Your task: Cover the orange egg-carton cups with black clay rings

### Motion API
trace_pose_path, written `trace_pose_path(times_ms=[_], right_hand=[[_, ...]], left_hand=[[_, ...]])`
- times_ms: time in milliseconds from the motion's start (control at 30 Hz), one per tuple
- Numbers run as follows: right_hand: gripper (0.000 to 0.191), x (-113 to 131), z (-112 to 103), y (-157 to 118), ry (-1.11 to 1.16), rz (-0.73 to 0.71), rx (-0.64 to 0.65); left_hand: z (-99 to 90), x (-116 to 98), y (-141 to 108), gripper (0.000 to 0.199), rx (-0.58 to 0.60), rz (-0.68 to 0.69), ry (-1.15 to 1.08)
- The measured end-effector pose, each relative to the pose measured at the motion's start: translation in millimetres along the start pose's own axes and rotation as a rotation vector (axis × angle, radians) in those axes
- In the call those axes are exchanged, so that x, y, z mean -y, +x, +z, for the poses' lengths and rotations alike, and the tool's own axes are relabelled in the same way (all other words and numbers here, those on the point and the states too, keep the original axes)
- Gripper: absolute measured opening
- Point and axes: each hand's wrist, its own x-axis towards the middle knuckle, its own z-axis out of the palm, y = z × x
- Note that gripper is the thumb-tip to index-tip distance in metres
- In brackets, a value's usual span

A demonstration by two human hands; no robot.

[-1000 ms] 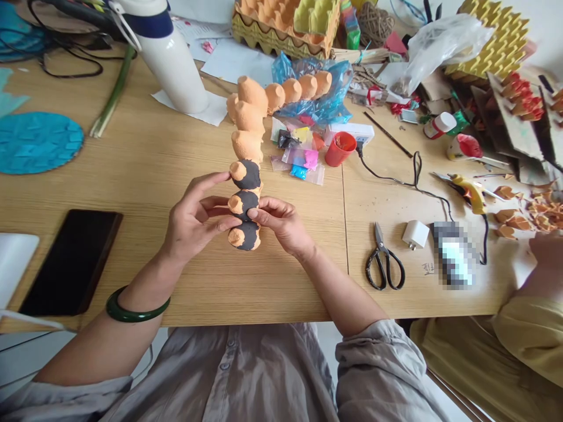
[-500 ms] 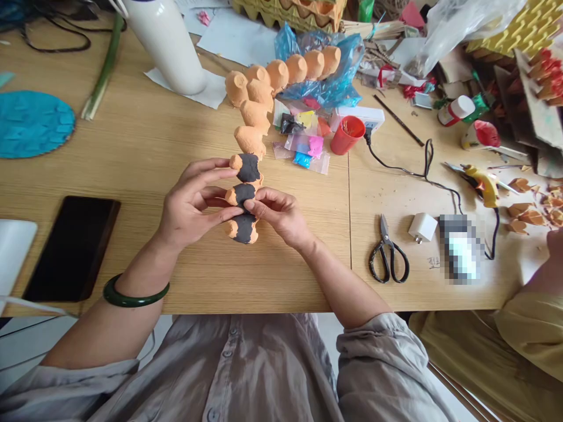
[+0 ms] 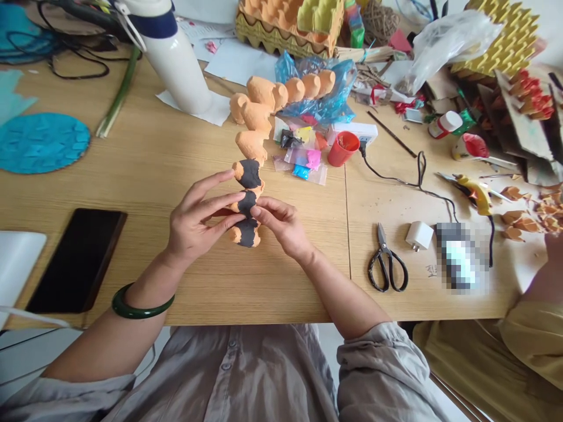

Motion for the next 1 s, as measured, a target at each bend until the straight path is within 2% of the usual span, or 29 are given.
trace_pose_path(times_ms=[133,200,300,333,433,533,767,1000], right_hand=[[0.045,2,-2,1,0.030,0.064,-0.010],[0.044,3,-3,1,0.028,0.065,0.000],[0.041,3,-6,2,0.022,0.014,0.040],[0.040,2,-7,3,0.010,-0.008,0.059],[0.039,-1,-10,3,-0.048,-0.037,0.104],[0.041,-5,-11,4,-0.071,-0.014,0.123],[0.053,-7,-8,5,-0.011,0.097,0.062],[0.048,-5,-2,2,-0.020,0.167,0.062]], left_hand=[[2.7,-2,-3,0.035,-0.006,-0.001,-0.019],[3.7,0,-5,0.055,-0.021,-0.024,-0.077],[5.6,6,-7,0.098,-0.047,-0.120,-0.282],[6.5,8,-7,0.100,-0.031,-0.173,-0.365],[9.5,11,-5,0.075,0.048,-0.343,-0.545],[12.2,7,-3,0.050,0.030,-0.435,-0.618],[17.2,1,-3,0.043,-0.018,-0.498,-0.660],[18.9,-4,-5,0.033,-0.002,-0.580,-0.717]])
